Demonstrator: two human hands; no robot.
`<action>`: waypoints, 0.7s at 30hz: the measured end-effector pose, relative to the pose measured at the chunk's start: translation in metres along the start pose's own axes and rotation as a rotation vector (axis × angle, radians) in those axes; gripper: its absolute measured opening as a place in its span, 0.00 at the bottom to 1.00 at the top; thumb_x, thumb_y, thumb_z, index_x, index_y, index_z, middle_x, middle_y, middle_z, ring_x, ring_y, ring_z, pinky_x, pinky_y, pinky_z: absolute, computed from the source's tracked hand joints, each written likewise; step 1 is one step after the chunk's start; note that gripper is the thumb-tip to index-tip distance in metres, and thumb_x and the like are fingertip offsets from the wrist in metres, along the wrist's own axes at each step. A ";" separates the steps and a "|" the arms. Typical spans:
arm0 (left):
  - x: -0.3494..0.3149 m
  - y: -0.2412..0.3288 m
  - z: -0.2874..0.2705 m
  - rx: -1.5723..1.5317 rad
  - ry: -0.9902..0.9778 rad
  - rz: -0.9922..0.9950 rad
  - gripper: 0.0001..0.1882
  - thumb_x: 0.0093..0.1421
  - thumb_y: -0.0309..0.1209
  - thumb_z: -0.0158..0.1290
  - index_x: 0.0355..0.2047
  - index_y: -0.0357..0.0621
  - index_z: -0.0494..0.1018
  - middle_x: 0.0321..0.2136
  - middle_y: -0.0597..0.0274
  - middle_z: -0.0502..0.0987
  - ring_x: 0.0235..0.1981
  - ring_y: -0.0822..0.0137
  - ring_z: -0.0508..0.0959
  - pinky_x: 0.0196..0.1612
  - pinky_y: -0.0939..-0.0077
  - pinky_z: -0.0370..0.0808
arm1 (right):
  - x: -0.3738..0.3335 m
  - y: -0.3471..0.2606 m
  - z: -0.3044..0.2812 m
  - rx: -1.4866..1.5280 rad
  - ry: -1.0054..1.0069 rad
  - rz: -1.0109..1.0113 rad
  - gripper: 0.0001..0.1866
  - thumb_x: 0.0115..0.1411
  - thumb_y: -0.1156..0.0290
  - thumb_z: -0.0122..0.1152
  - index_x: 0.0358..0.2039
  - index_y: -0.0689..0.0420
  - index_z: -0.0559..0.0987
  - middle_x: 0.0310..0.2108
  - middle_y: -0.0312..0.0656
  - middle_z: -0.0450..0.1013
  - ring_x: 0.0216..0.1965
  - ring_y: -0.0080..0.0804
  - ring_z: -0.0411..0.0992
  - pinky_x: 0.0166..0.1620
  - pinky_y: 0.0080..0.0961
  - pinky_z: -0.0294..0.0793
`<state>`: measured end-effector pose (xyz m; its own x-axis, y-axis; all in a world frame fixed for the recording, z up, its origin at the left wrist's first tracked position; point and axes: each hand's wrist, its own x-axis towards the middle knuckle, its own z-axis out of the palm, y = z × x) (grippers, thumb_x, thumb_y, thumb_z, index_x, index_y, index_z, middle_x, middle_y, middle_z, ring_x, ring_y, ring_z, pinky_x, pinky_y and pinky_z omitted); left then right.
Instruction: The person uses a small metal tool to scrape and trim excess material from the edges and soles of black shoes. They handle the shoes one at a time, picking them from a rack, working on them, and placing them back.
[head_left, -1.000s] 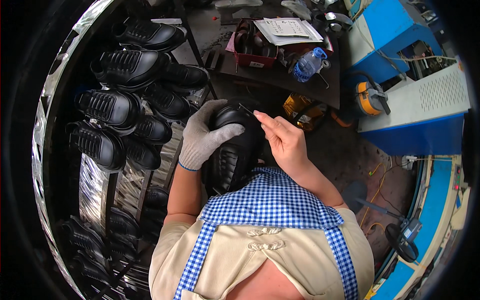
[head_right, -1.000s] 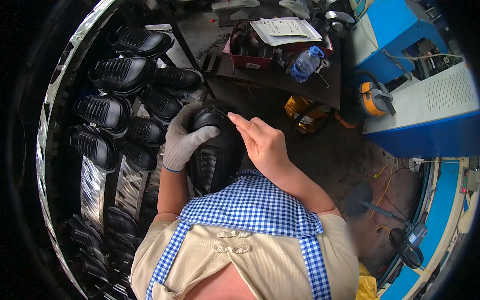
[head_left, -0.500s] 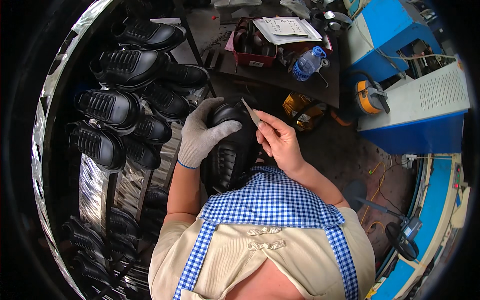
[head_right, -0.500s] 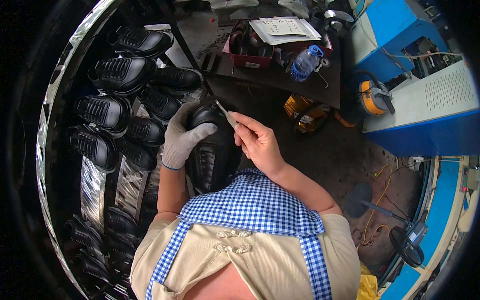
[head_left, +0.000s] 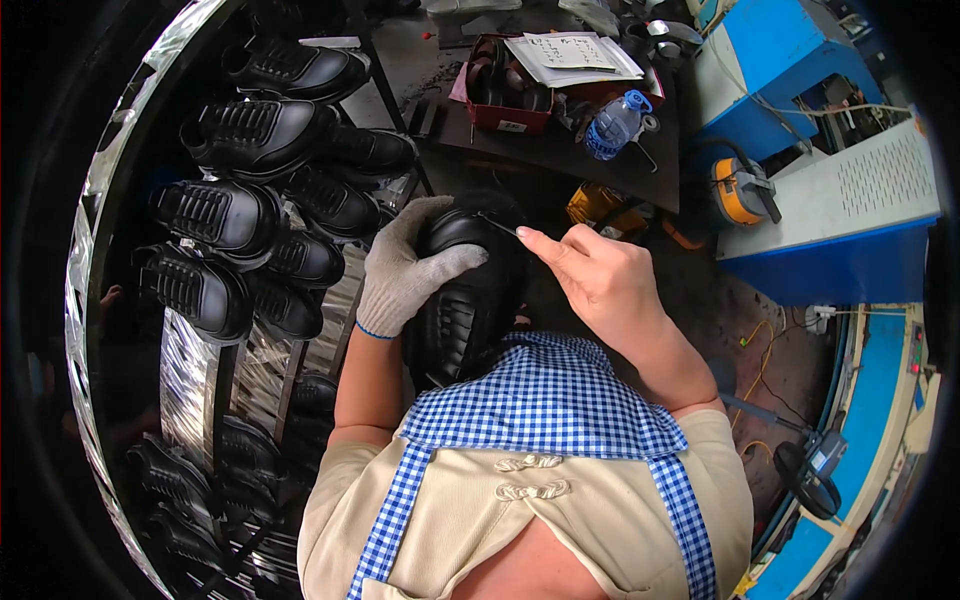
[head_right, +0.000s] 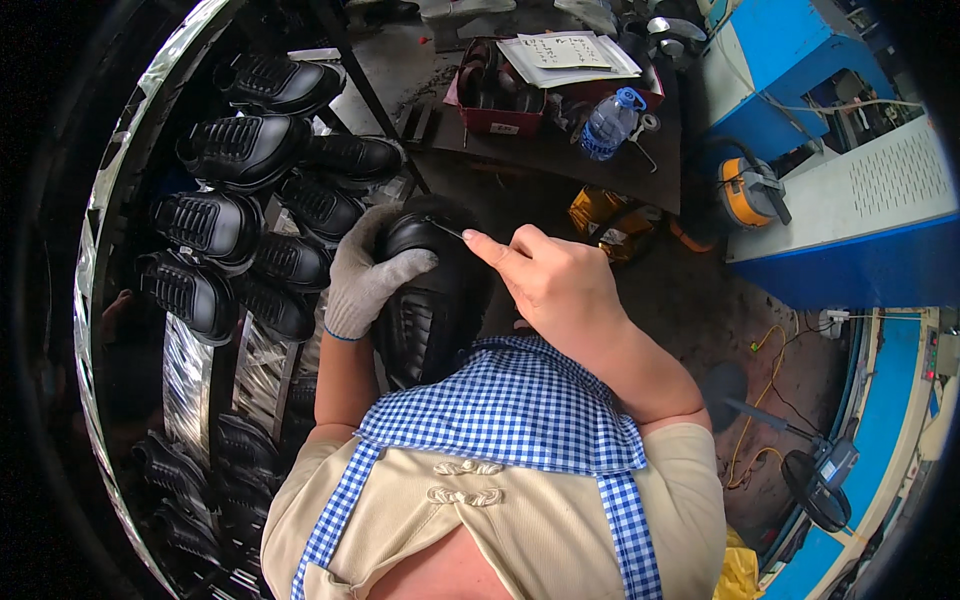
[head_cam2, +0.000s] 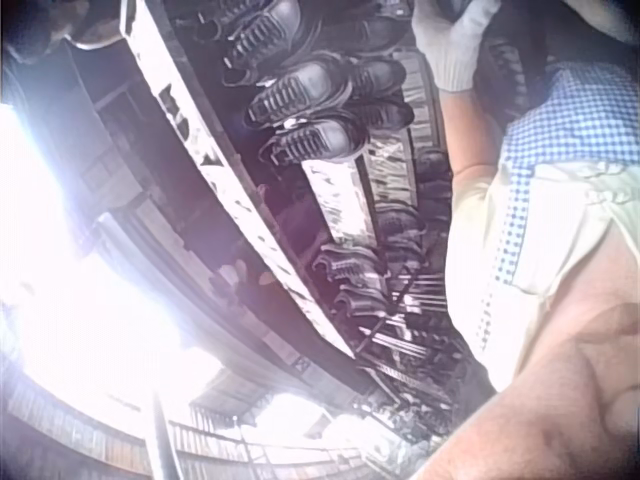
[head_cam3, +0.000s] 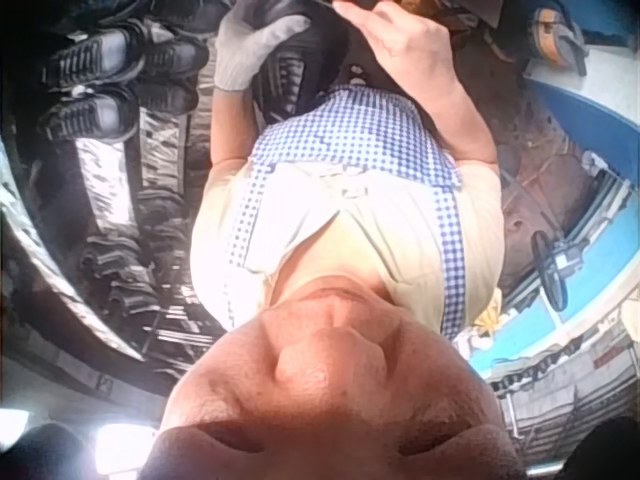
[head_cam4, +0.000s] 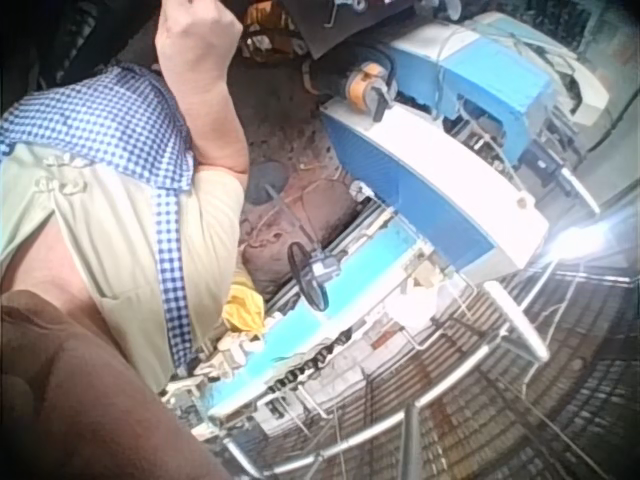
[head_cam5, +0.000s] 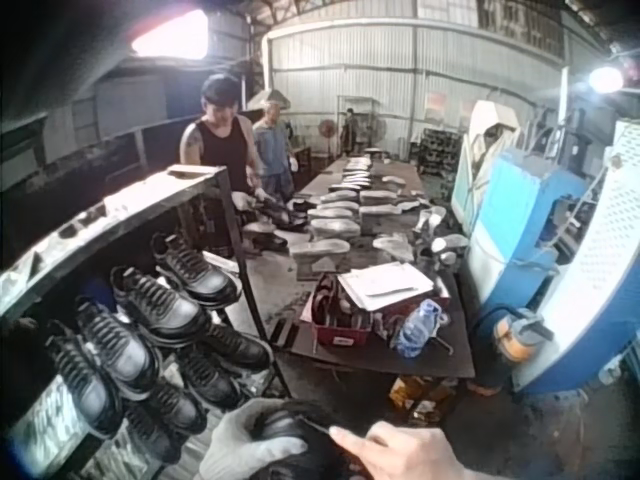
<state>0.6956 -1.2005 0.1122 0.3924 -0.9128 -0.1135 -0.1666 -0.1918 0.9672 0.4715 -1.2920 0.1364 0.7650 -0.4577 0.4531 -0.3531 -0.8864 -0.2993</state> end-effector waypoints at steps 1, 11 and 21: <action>0.000 0.000 0.000 0.015 0.004 -0.002 0.38 0.42 0.41 0.72 0.52 0.33 0.74 0.44 0.51 0.80 0.46 0.63 0.80 0.53 0.70 0.75 | 0.000 -0.001 0.001 -0.013 0.011 -0.004 0.23 0.54 0.78 0.64 0.52 0.47 0.82 0.23 0.36 0.68 0.19 0.29 0.72 0.22 0.24 0.73; -0.004 0.004 -0.001 -0.012 0.007 0.003 0.36 0.43 0.40 0.72 0.51 0.33 0.74 0.44 0.53 0.80 0.46 0.64 0.80 0.52 0.71 0.75 | 0.000 0.000 0.027 0.129 0.144 0.047 0.22 0.57 0.76 0.64 0.53 0.46 0.81 0.22 0.37 0.68 0.18 0.29 0.72 0.21 0.25 0.72; -0.004 0.007 0.002 -0.010 0.010 0.008 0.36 0.43 0.39 0.72 0.51 0.34 0.74 0.44 0.54 0.80 0.46 0.65 0.80 0.53 0.71 0.75 | -0.012 -0.002 0.061 0.633 0.253 0.229 0.17 0.64 0.76 0.61 0.54 0.52 0.80 0.24 0.40 0.73 0.21 0.25 0.71 0.26 0.18 0.71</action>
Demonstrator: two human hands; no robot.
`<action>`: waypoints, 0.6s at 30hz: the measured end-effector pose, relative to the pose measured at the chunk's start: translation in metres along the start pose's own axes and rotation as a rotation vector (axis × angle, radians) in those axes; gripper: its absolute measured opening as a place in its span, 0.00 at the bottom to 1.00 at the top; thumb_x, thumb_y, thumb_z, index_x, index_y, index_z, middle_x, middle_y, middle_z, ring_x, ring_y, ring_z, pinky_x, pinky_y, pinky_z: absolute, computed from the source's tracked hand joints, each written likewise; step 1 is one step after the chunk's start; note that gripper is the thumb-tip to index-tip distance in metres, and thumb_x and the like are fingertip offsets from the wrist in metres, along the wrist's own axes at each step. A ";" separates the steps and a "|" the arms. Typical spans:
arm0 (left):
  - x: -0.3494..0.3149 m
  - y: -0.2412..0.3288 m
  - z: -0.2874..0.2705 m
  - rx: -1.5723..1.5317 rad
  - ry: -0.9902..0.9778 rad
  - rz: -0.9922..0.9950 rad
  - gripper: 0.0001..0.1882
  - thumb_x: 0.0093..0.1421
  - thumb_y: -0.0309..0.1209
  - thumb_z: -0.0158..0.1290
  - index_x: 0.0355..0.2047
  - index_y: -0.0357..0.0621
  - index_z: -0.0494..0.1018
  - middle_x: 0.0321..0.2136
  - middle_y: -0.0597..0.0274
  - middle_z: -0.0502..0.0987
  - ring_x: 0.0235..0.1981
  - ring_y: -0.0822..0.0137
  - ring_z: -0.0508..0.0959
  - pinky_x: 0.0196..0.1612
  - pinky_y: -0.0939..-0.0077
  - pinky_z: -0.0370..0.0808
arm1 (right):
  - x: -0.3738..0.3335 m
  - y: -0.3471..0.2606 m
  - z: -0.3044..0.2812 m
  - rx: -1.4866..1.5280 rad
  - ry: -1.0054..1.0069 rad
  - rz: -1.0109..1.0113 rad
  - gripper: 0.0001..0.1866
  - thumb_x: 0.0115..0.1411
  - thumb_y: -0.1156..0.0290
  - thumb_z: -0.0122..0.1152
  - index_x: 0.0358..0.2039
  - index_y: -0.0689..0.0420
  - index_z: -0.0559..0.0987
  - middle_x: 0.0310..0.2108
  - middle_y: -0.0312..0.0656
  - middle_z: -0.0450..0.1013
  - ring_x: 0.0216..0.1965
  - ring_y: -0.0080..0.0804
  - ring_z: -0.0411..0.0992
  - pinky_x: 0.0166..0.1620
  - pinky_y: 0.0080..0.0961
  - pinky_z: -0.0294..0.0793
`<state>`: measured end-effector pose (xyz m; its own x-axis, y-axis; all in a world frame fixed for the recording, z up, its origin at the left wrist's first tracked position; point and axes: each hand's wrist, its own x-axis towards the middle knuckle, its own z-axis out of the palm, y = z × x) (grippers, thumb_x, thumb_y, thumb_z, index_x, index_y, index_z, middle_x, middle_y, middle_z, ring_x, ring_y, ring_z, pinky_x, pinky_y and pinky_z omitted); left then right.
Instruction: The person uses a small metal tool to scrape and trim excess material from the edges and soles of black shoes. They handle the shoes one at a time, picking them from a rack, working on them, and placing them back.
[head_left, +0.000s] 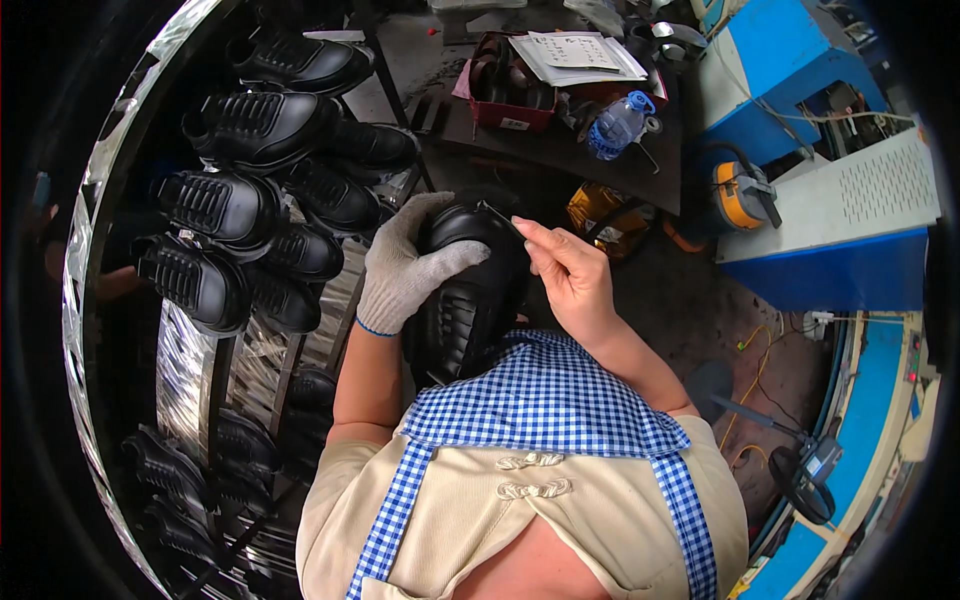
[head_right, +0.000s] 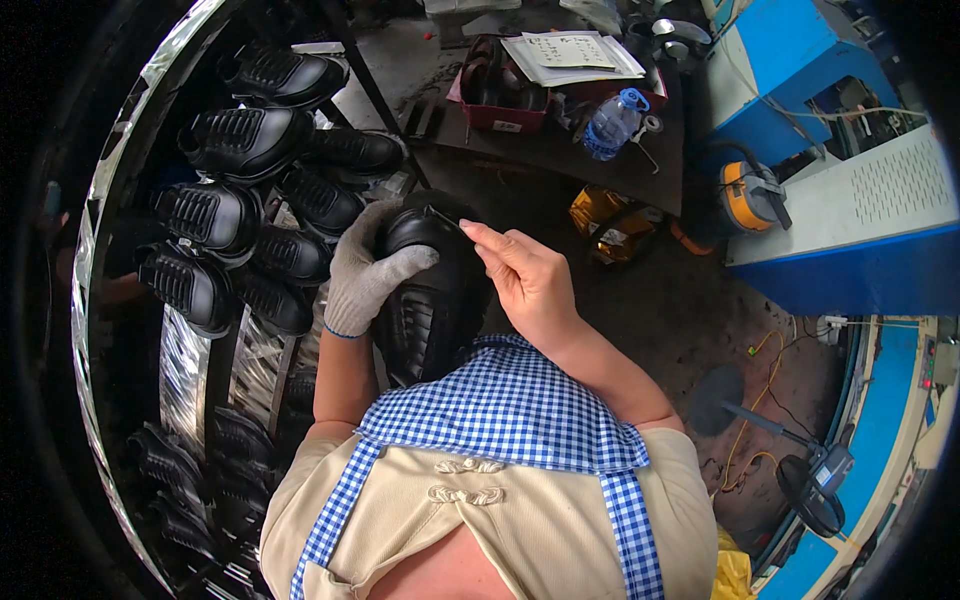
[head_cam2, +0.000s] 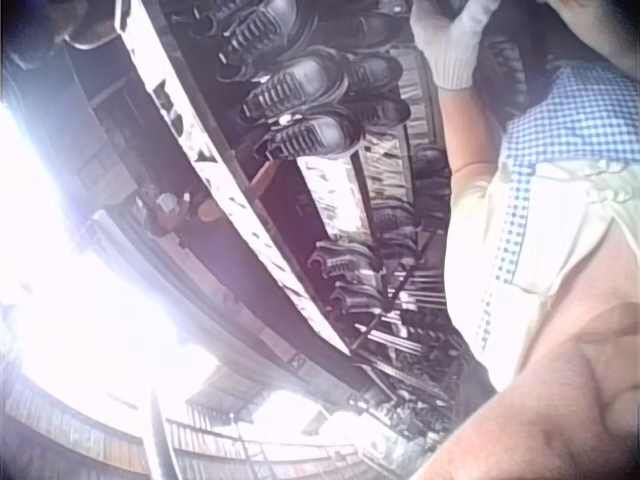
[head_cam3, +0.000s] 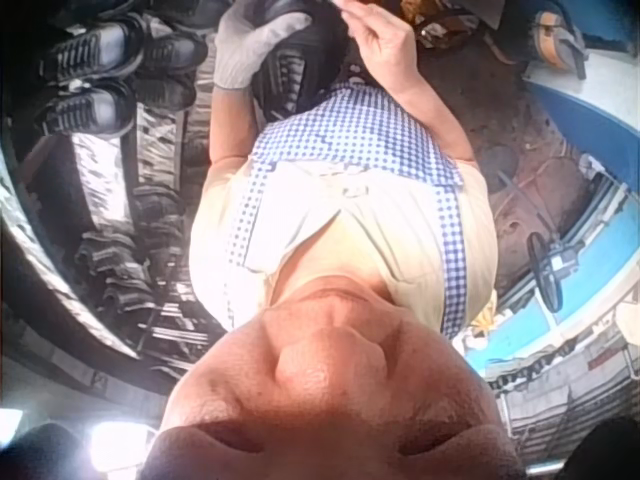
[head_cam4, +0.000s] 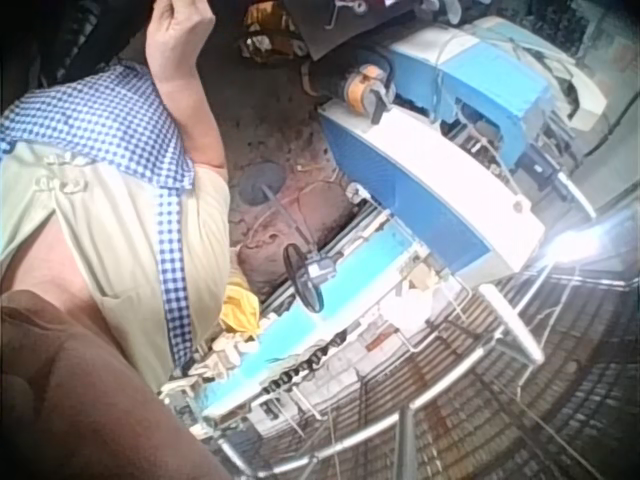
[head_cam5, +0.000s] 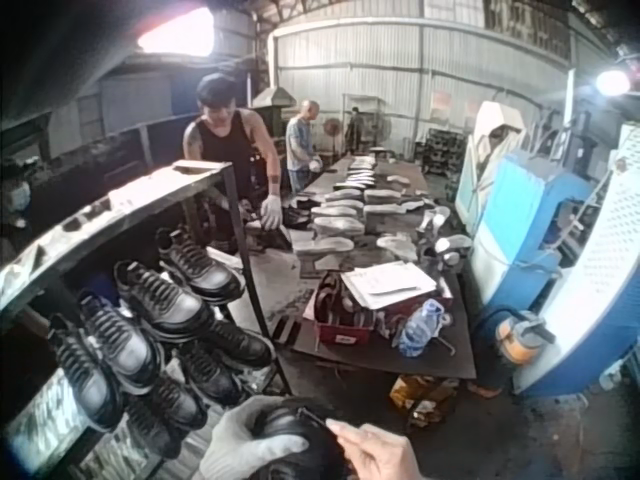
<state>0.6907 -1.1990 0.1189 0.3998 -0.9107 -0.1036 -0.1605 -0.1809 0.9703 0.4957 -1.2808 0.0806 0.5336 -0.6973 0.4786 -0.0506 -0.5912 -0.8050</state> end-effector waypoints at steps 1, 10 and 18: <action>0.000 0.000 0.000 0.011 0.001 -0.003 0.36 0.43 0.39 0.72 0.51 0.34 0.74 0.44 0.54 0.80 0.46 0.65 0.80 0.53 0.71 0.75 | -0.003 0.003 0.003 0.054 0.012 0.026 0.17 0.65 0.76 0.60 0.54 0.52 0.80 0.24 0.39 0.73 0.22 0.24 0.71 0.26 0.18 0.71; 0.002 -0.003 0.004 0.037 -0.010 0.016 0.37 0.43 0.39 0.72 0.51 0.33 0.74 0.44 0.52 0.80 0.47 0.64 0.80 0.53 0.71 0.75 | -0.018 0.001 0.016 0.605 0.051 0.460 0.16 0.70 0.70 0.54 0.57 0.52 0.77 0.26 0.33 0.73 0.21 0.12 0.65 0.23 0.10 0.65; 0.000 -0.002 0.003 0.025 0.010 -0.021 0.40 0.41 0.41 0.72 0.52 0.32 0.73 0.45 0.51 0.80 0.47 0.62 0.80 0.54 0.70 0.75 | -0.035 0.015 0.008 0.484 0.212 0.402 0.18 0.71 0.73 0.52 0.60 0.51 0.74 0.26 0.32 0.71 0.19 0.10 0.61 0.21 0.09 0.62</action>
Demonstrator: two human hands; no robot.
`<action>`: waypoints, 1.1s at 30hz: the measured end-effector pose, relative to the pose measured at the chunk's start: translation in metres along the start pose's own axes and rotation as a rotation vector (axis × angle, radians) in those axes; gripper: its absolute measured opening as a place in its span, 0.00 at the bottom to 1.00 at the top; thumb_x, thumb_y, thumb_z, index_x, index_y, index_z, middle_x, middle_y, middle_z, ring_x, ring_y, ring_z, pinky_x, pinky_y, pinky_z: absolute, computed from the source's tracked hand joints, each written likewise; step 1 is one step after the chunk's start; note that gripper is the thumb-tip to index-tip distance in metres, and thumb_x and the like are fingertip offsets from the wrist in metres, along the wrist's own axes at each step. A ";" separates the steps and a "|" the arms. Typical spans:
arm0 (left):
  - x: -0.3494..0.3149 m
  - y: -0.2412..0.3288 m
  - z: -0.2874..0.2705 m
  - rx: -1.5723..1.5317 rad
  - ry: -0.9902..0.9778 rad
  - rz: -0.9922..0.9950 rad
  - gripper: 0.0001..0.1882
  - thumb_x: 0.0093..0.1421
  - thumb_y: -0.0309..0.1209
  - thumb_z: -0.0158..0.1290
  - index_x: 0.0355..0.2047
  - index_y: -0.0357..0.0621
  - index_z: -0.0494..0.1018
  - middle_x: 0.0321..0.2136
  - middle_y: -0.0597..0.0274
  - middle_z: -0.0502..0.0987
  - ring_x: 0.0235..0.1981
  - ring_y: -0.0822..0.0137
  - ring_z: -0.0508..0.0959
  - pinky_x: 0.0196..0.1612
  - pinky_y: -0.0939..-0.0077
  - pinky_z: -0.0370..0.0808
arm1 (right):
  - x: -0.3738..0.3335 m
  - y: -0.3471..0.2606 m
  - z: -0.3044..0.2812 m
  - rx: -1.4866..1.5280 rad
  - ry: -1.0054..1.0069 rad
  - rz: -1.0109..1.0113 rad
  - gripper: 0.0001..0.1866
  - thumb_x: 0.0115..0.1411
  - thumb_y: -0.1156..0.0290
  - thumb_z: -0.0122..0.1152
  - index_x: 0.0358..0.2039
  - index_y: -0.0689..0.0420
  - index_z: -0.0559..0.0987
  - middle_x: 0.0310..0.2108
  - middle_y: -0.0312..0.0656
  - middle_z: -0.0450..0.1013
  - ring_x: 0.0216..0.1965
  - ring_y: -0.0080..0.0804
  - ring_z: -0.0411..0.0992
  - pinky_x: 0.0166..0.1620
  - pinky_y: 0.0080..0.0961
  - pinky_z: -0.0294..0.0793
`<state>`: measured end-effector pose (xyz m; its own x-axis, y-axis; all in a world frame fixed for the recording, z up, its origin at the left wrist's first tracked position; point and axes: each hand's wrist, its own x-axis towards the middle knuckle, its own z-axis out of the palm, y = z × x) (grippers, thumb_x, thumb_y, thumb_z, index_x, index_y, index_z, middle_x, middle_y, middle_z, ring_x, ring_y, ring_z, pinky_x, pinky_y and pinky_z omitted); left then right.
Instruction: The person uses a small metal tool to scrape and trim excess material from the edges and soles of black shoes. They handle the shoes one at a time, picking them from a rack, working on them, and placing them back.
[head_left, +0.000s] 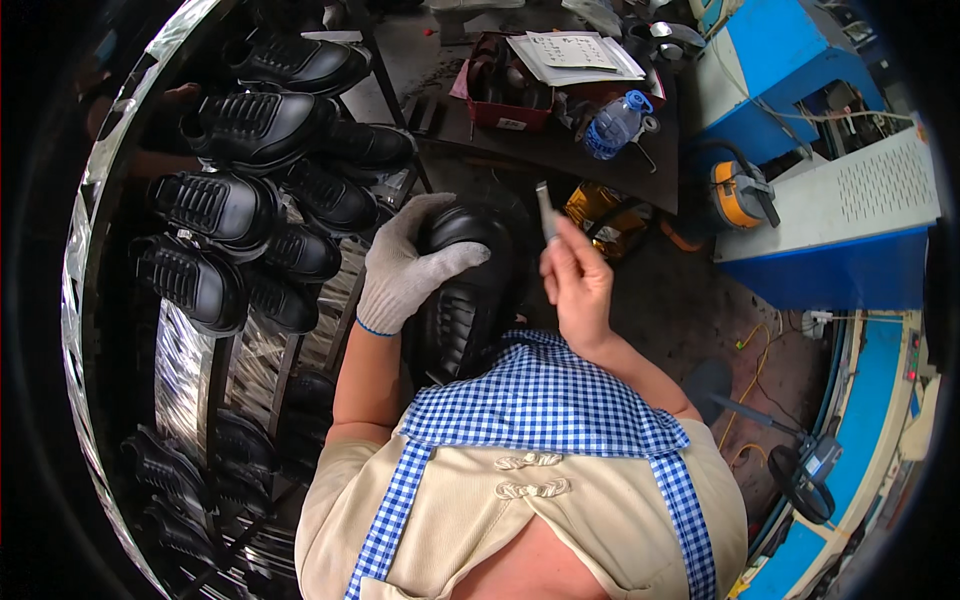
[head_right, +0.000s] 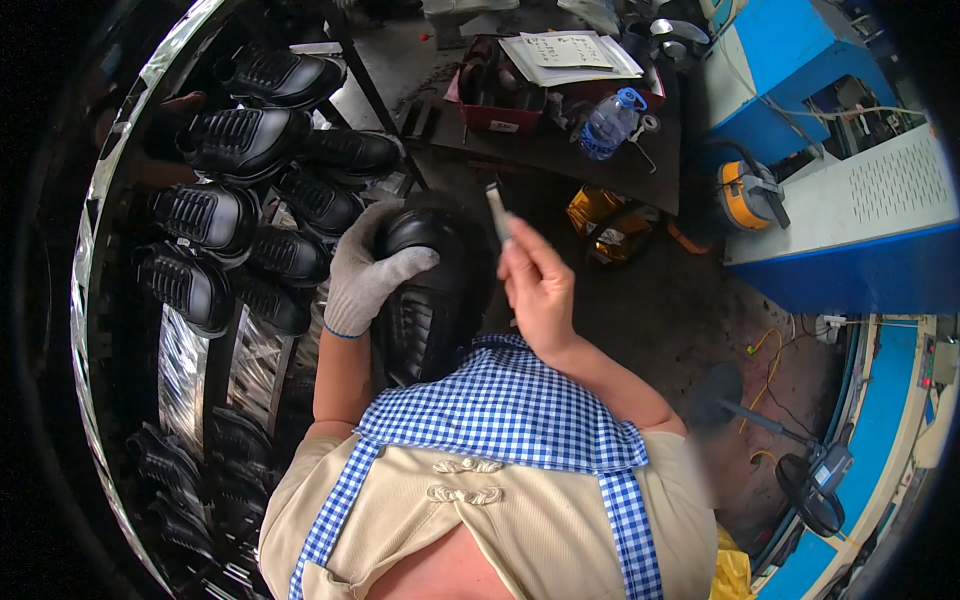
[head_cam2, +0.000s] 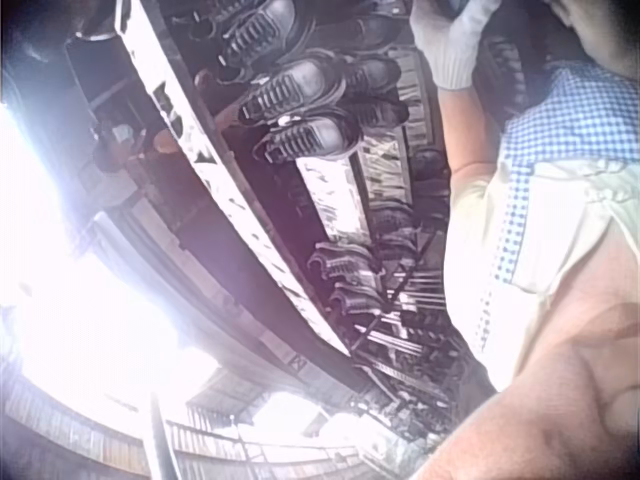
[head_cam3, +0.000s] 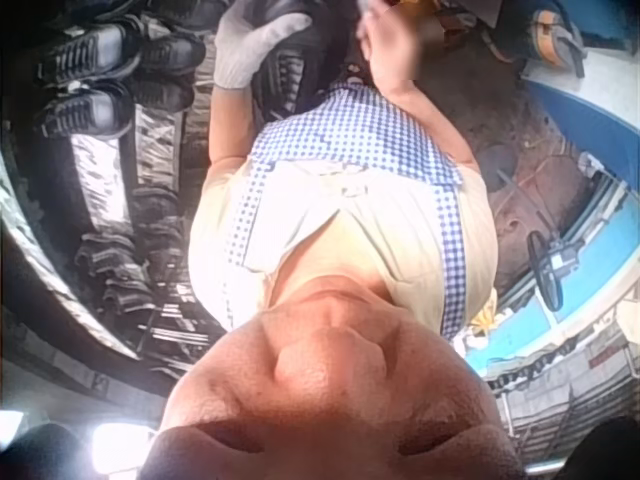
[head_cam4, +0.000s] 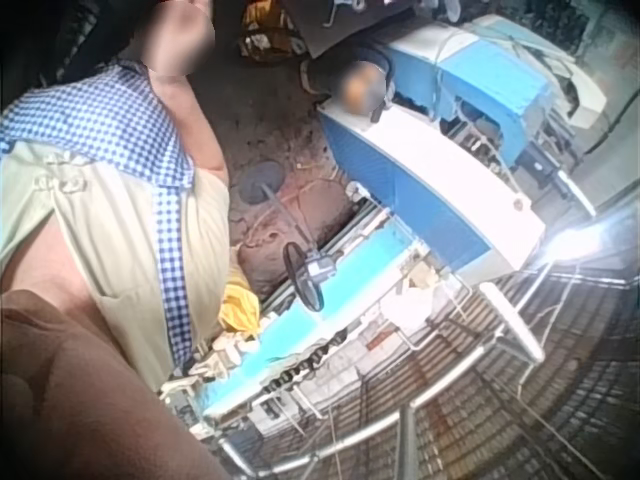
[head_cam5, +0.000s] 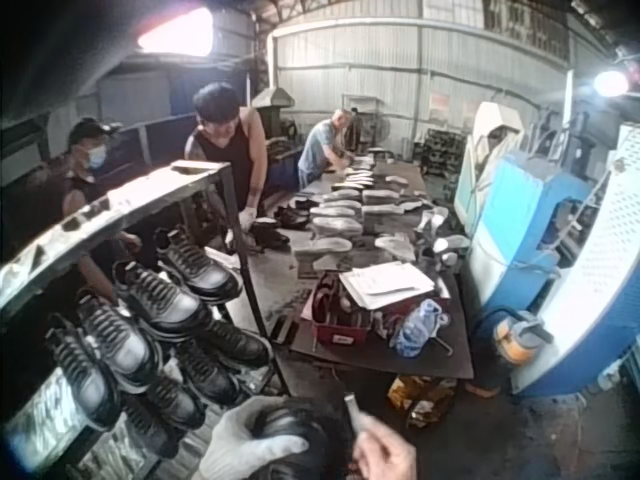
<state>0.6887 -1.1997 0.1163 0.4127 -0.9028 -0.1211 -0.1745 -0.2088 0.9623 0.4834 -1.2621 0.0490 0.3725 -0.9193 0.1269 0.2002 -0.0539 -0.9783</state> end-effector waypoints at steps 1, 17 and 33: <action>0.000 0.000 0.000 0.005 -0.004 0.004 0.40 0.41 0.41 0.72 0.53 0.32 0.73 0.45 0.51 0.80 0.47 0.62 0.80 0.54 0.70 0.75 | 0.005 -0.001 -0.004 0.063 0.105 0.062 0.19 0.71 0.73 0.51 0.61 0.51 0.74 0.27 0.32 0.71 0.19 0.10 0.60 0.21 0.09 0.60; 0.089 -0.067 0.026 -1.290 -0.064 -0.159 0.21 0.66 0.42 0.54 0.51 0.38 0.72 0.46 0.54 0.78 0.46 0.59 0.79 0.50 0.64 0.79 | -0.008 0.042 -0.107 -0.491 -0.239 -0.158 0.48 0.51 0.68 0.76 0.69 0.59 0.60 0.49 0.41 0.75 0.36 0.19 0.73 0.42 0.17 0.72; 0.043 -0.176 0.122 -0.747 -0.181 -0.464 0.30 0.68 0.52 0.47 0.60 0.43 0.66 0.54 0.51 0.74 0.55 0.55 0.75 0.55 0.55 0.75 | 0.029 -0.018 -0.108 -0.327 -0.021 -0.027 0.43 0.44 0.62 0.79 0.56 0.64 0.66 0.45 0.46 0.75 0.45 0.31 0.75 0.52 0.26 0.75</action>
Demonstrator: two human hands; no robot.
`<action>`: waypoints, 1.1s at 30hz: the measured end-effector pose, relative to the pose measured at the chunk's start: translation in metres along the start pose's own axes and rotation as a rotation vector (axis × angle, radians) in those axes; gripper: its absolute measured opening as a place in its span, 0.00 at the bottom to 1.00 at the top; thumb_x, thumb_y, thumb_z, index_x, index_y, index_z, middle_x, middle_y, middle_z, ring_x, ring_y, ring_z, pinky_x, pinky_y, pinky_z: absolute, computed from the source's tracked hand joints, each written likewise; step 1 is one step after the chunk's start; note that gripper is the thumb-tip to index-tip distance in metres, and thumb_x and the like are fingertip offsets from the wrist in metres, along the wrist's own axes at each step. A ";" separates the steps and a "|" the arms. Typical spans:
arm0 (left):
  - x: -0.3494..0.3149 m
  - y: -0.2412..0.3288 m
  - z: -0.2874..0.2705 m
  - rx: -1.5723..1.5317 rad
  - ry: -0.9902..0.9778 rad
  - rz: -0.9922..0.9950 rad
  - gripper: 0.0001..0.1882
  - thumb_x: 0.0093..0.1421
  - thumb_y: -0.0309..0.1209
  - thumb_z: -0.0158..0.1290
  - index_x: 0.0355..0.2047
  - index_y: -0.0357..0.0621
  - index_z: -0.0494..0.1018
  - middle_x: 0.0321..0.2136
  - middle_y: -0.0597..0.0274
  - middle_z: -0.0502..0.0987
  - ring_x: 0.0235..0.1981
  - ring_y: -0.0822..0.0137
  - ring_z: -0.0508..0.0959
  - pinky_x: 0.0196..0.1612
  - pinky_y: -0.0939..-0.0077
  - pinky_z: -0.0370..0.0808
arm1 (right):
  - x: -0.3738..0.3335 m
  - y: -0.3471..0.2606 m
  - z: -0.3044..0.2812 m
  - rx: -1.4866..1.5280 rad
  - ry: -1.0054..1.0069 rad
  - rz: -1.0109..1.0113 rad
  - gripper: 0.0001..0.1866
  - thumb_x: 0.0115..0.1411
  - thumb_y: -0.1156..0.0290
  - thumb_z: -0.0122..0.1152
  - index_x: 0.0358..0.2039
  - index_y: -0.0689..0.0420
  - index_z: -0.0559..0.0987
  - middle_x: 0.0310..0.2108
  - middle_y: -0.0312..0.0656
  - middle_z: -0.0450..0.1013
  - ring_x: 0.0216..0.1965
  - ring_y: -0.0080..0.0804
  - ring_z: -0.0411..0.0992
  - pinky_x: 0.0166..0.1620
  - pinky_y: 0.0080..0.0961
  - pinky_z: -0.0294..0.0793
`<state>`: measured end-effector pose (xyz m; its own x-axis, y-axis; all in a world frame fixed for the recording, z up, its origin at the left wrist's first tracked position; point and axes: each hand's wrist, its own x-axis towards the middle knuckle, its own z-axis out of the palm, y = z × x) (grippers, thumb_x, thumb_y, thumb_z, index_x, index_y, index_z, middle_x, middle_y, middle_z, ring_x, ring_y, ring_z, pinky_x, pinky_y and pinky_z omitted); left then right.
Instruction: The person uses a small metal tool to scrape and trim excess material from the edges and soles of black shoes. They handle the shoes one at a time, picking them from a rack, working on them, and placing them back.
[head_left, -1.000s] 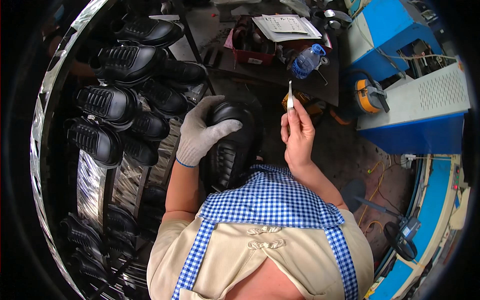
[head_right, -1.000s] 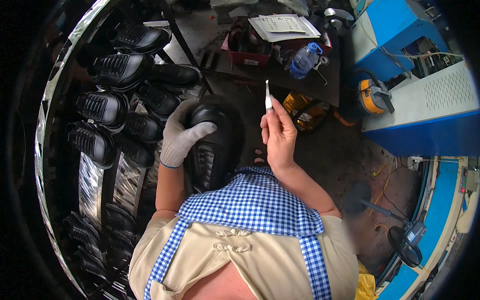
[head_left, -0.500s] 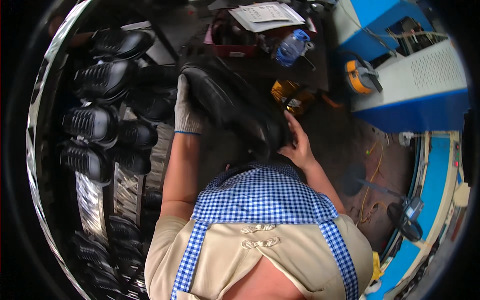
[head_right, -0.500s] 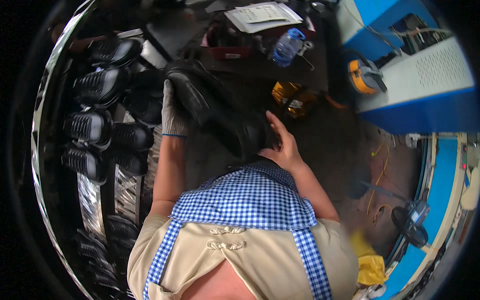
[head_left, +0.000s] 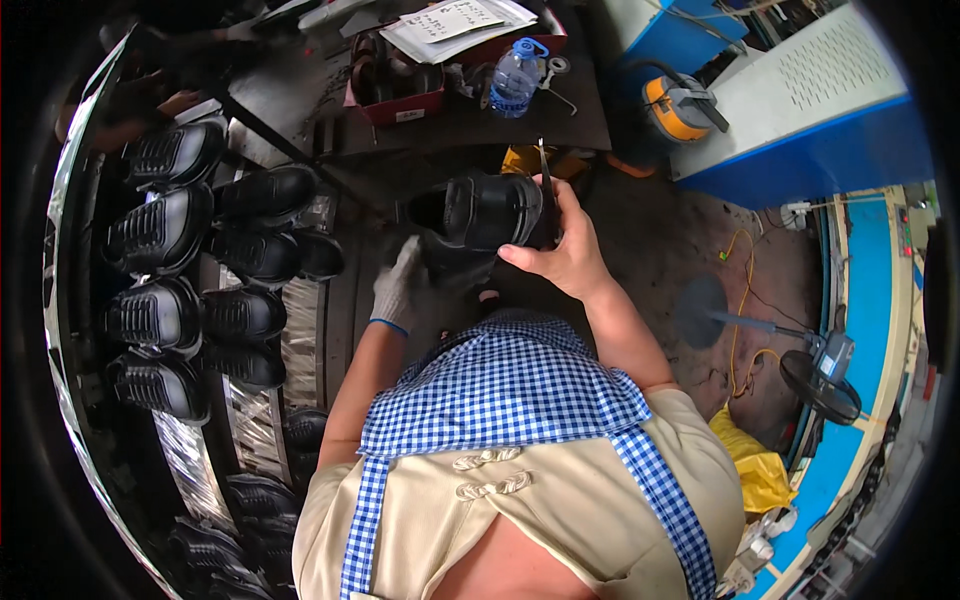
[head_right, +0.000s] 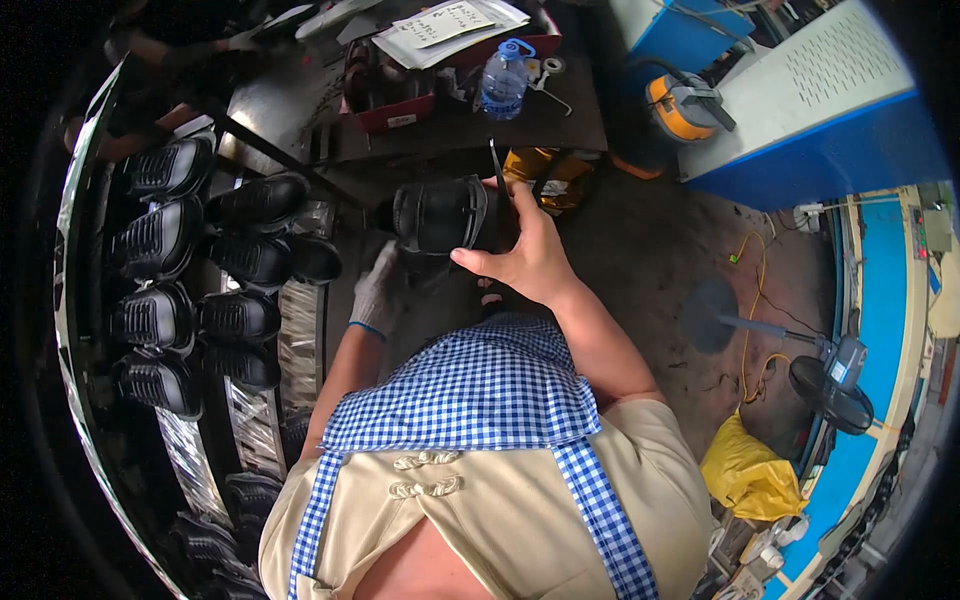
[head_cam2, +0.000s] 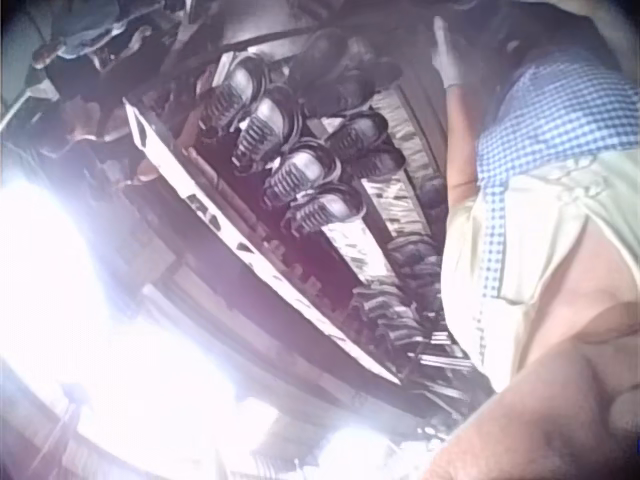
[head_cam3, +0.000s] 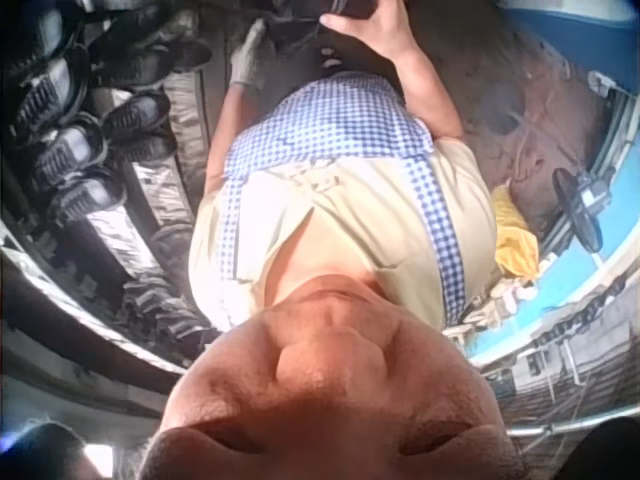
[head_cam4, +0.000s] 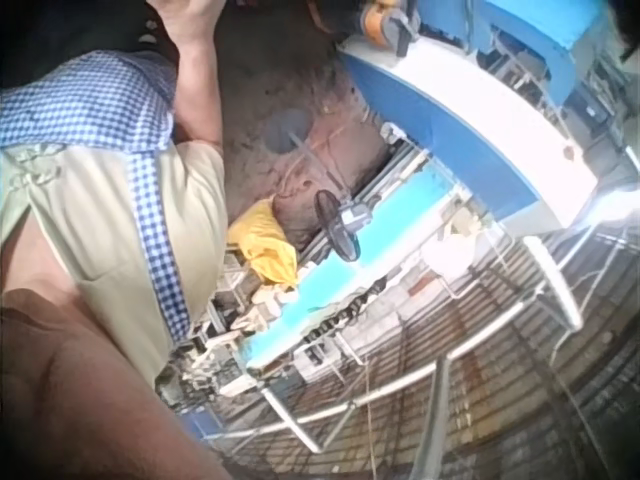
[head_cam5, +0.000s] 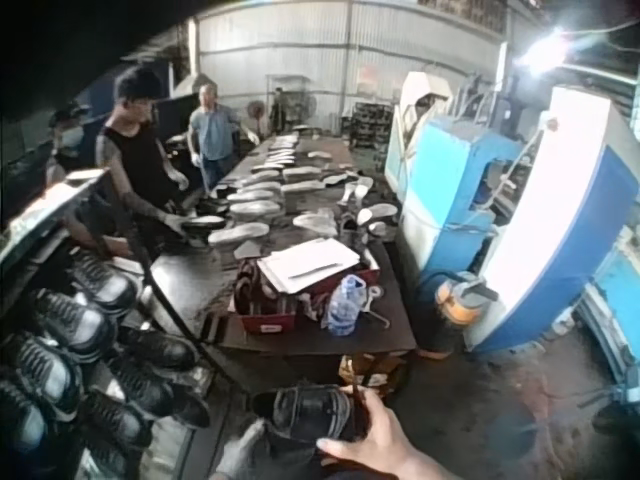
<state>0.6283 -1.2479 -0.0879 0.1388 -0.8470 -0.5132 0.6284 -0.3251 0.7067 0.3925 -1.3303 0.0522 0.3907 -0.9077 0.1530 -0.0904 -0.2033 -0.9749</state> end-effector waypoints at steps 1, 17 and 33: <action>-0.017 0.023 0.022 0.193 0.168 0.167 0.30 0.68 0.50 0.48 0.60 0.41 0.67 0.54 0.52 0.74 0.55 0.57 0.75 0.55 0.58 0.74 | 0.001 0.000 0.003 -0.020 -0.008 -0.017 0.43 0.44 0.61 0.79 0.56 0.64 0.66 0.45 0.46 0.75 0.44 0.31 0.76 0.51 0.26 0.76; -0.102 0.106 0.073 1.220 0.049 0.572 0.16 0.60 0.38 0.60 0.42 0.39 0.78 0.32 0.48 0.80 0.35 0.52 0.81 0.38 0.66 0.77 | 0.030 -0.026 0.041 -0.594 -0.253 -0.631 0.14 0.50 0.75 0.70 0.39 0.56 0.83 0.21 0.36 0.72 0.17 0.27 0.71 0.21 0.23 0.69; -0.106 0.089 0.067 1.223 -0.024 0.800 0.14 0.55 0.32 0.63 0.40 0.40 0.79 0.31 0.51 0.79 0.31 0.50 0.80 0.35 0.64 0.77 | 0.039 -0.016 0.045 -0.562 -0.463 -0.525 0.06 0.44 0.76 0.62 0.24 0.58 0.74 0.20 0.39 0.72 0.19 0.35 0.73 0.22 0.27 0.70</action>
<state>0.6184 -1.2153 0.0619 0.1109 -0.9721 0.2069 -0.6393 0.0896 0.7637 0.4501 -1.3457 0.0662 0.8272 -0.4333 0.3579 -0.1839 -0.8105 -0.5561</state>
